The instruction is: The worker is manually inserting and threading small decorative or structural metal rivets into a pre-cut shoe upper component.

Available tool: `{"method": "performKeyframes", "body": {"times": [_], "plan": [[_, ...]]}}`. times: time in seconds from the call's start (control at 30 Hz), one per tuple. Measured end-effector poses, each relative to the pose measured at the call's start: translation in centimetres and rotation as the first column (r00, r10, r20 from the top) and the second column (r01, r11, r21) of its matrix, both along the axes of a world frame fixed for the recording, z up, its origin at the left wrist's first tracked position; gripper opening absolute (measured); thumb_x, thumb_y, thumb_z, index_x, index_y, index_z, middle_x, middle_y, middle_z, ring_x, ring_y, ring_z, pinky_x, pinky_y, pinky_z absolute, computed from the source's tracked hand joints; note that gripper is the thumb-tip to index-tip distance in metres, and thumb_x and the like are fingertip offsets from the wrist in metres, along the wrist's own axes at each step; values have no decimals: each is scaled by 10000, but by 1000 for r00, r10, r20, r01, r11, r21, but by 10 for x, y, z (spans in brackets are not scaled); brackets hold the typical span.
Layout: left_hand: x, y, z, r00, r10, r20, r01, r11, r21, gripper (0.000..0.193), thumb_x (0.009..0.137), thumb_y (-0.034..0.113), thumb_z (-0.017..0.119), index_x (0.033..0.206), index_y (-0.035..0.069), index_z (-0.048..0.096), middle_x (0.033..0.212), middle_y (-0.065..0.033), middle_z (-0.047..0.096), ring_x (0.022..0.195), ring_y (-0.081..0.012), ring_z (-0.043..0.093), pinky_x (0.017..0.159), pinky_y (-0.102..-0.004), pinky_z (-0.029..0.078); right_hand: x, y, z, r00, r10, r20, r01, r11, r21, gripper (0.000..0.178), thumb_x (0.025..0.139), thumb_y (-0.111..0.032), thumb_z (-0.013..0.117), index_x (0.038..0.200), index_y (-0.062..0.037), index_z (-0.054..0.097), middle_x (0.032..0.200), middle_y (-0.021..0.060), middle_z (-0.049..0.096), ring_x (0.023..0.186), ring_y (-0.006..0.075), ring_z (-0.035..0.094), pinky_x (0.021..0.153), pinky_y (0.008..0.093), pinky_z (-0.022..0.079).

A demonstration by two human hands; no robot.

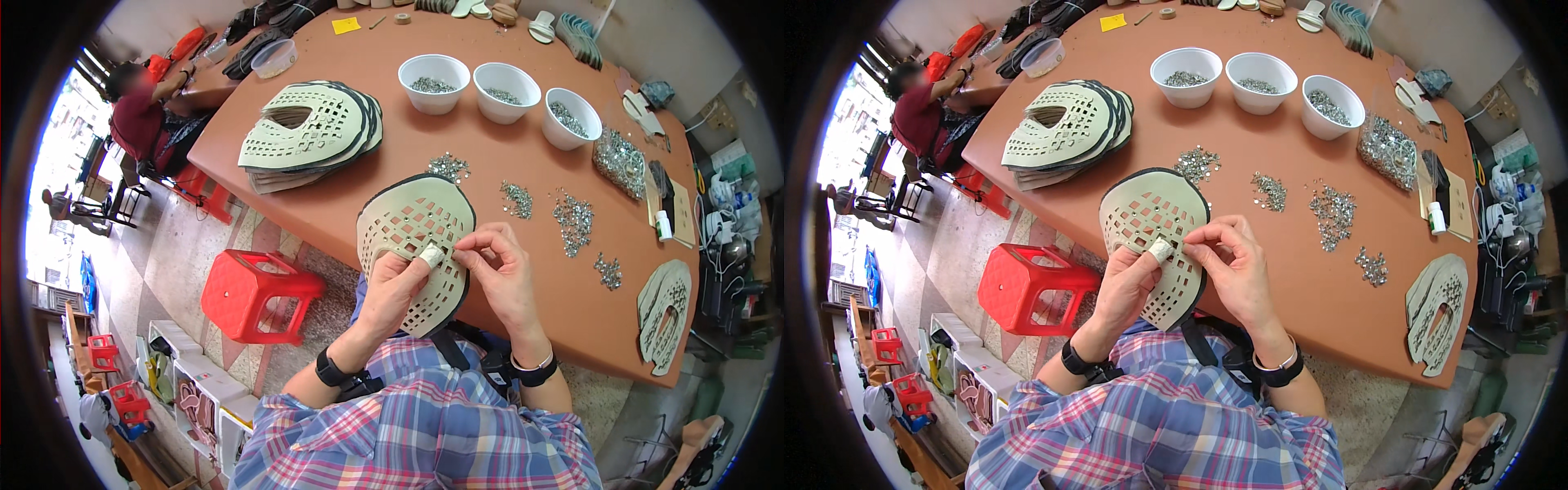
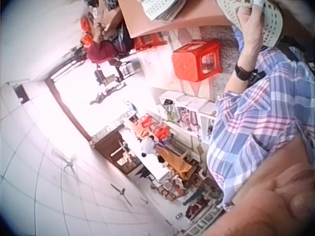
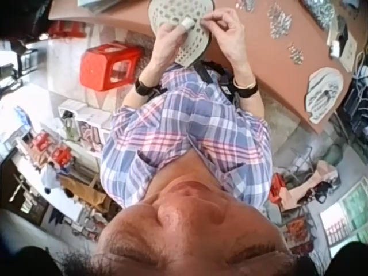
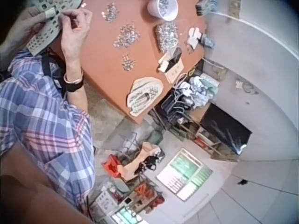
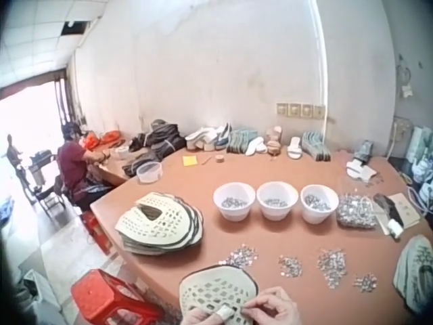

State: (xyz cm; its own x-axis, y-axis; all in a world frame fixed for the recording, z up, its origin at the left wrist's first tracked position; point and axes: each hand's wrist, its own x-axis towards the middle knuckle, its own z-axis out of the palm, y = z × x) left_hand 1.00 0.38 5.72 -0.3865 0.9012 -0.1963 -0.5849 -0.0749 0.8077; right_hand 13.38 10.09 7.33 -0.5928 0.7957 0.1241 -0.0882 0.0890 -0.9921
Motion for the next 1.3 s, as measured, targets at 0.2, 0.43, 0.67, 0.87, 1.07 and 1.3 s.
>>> {"method": "performKeyframes", "body": {"times": [0.2, 0.43, 0.67, 0.87, 1.07, 1.3], "plan": [[-1, -1, 12, 983, -40, -177, 40, 999, -7, 244, 931, 161, 531, 1108, 6, 596, 907, 24, 604, 762, -14, 500, 649, -182, 404, 1, 5, 6, 997, 50, 60, -51, 999, 11, 79, 803, -6, 663, 878, -30, 652, 982, 18, 461, 840, 93, 566, 734, 219, 502], [2, -9, 0, 932, 9, -363, -4, 1000, 16, 270, 926, 96, 533, 1164, -27, 560, 1073, -39, 607, 923, -74, 555, 793, -230, 463, -15, -5, -12, 969, 4, -247, -32, 994, -109, 210, 817, 93, 588, 947, -11, 461, 1039, 69, 476, 905, 105, 545, 822, 248, 479], [-11, -11, 0, 938, 5, -346, 18, 998, 63, 247, 871, 13, 587, 1114, -25, 592, 1058, -71, 633, 932, -115, 594, 817, -262, 488, -19, -1, -12, 979, 11, -205, -59, 972, -228, 312, 795, 63, 642, 957, -47, 398, 864, 18, 503, 815, 53, 519, 687, 206, 460], [-22, -16, -11, 925, 249, -286, -222, 967, 125, 270, 793, -30, 657, 1058, 0, 613, 992, -79, 660, 896, -152, 627, 808, -292, 499, -20, 60, 4, 968, 72, 241, -49, 994, -102, 125, 878, -124, 582, 924, -15, 545, 704, 23, 586, 649, 67, 573, 591, 212, 472], [-41, -20, -23, 762, 316, -565, -73, 909, 409, 248, 788, 4, 661, 1026, 30, 595, 949, -89, 645, 881, -201, 627, 774, -322, 507, -16, 86, -32, 832, -79, 549, -129, 935, 330, 100, 803, -105, 611, 820, -6, 616, 787, 135, 628, 691, 275, 602, 637, 346, 477], [-47, -10, -9, 547, 229, -805, 342, 817, 464, 276, 753, 139, 681, 980, 14, 585, 900, -145, 616, 834, -280, 635, 745, -360, 514, -29, 75, -33, 836, -175, 520, -228, 752, 619, 72, 808, -84, 597, 808, -16, 620, 803, 130, 598, 733, 319, 590, 665, 395, 479]]}}
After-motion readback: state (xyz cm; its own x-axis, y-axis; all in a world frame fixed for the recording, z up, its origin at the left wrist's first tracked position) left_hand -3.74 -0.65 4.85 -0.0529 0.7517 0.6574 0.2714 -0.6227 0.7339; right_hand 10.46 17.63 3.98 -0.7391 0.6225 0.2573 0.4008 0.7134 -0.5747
